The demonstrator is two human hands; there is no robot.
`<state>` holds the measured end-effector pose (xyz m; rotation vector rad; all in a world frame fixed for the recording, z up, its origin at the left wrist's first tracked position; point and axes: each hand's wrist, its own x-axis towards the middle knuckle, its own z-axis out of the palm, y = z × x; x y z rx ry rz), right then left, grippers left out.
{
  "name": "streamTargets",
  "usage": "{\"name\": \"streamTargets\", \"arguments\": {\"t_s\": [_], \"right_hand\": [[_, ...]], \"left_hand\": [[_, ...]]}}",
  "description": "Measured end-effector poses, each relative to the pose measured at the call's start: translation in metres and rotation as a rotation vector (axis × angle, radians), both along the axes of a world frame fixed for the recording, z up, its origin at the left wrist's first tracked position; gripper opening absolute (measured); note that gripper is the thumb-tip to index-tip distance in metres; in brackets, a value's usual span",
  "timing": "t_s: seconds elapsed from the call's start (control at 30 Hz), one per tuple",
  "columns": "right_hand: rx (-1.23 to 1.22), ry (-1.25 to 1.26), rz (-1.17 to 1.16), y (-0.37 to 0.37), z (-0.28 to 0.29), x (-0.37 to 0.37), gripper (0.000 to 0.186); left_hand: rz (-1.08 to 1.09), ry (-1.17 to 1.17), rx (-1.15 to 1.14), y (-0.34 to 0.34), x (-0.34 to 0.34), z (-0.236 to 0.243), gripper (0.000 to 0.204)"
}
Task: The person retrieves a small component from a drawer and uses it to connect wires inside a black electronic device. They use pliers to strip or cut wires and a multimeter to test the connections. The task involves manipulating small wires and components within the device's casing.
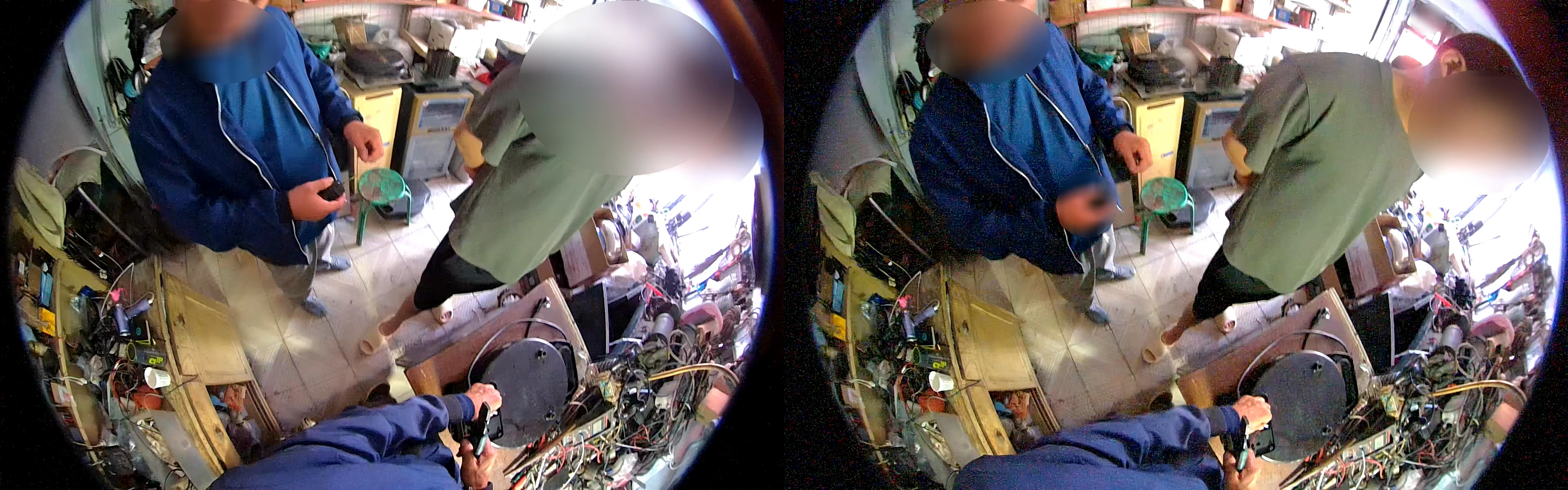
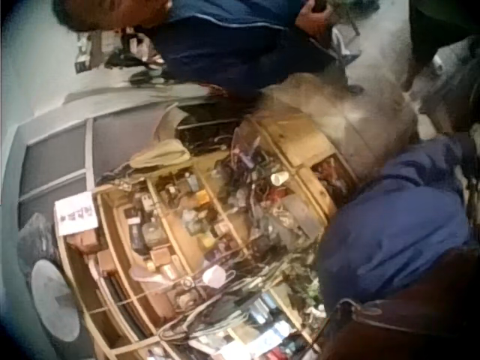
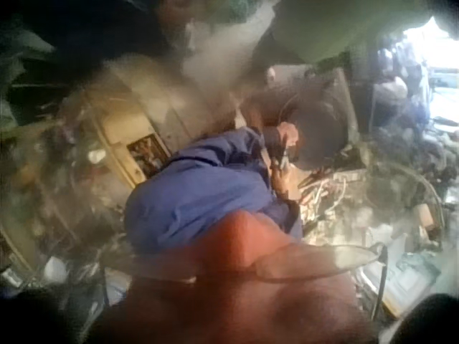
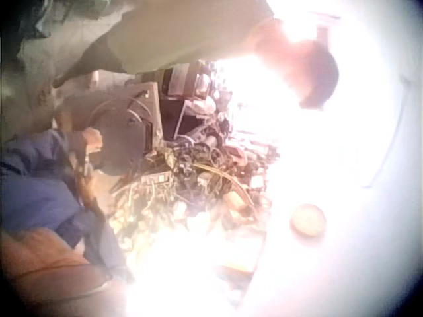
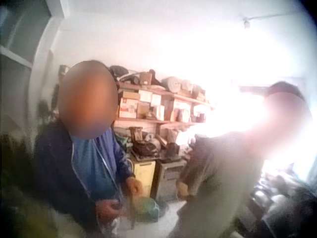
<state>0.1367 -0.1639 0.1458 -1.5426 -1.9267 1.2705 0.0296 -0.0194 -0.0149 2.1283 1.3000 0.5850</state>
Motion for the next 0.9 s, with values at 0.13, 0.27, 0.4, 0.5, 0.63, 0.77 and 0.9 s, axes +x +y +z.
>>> {"name": "streamTargets", "arguments": {"t_s": [0.13, 0.27, 0.4, 0.5, 0.63, 0.77, 0.9], "right_hand": [[-0.141, -0.017, -0.107, 0.001, -0.005, 0.003, 0.028], [-0.134, 0.043, -0.109, 0.008, -0.003, 0.001, 0.027], [-0.008, 0.111, -0.062, 0.01, -0.007, 0.0, 0.022], [-0.112, 0.26, -0.248, 0.019, 0.007, -0.014, 0.017], [-0.127, 0.207, -0.208, 0.024, 0.0, 0.0, 0.016], [-0.153, 0.26, -0.229, 0.027, -0.002, 0.008, 0.013], [-0.171, 0.253, -0.221, 0.028, -0.02, 0.029, 0.011]], "left_hand": [[-0.038, -0.106, 0.059, -0.006, -0.021, 0.038, 0.02], [-0.017, -0.151, 0.07, -0.01, -0.016, 0.024, 0.018], [-0.021, -0.133, 0.074, -0.008, -0.017, 0.022, 0.017], [-0.017, -0.119, 0.093, -0.008, -0.015, 0.02, 0.016], [0.014, -0.179, 0.076, -0.008, -0.012, 0.017, 0.015], [0.037, -0.283, 0.03, -0.011, -0.011, 0.012, 0.014], [0.068, -0.138, -0.154, -0.008, -0.012, 0.022, 0.017]]}}
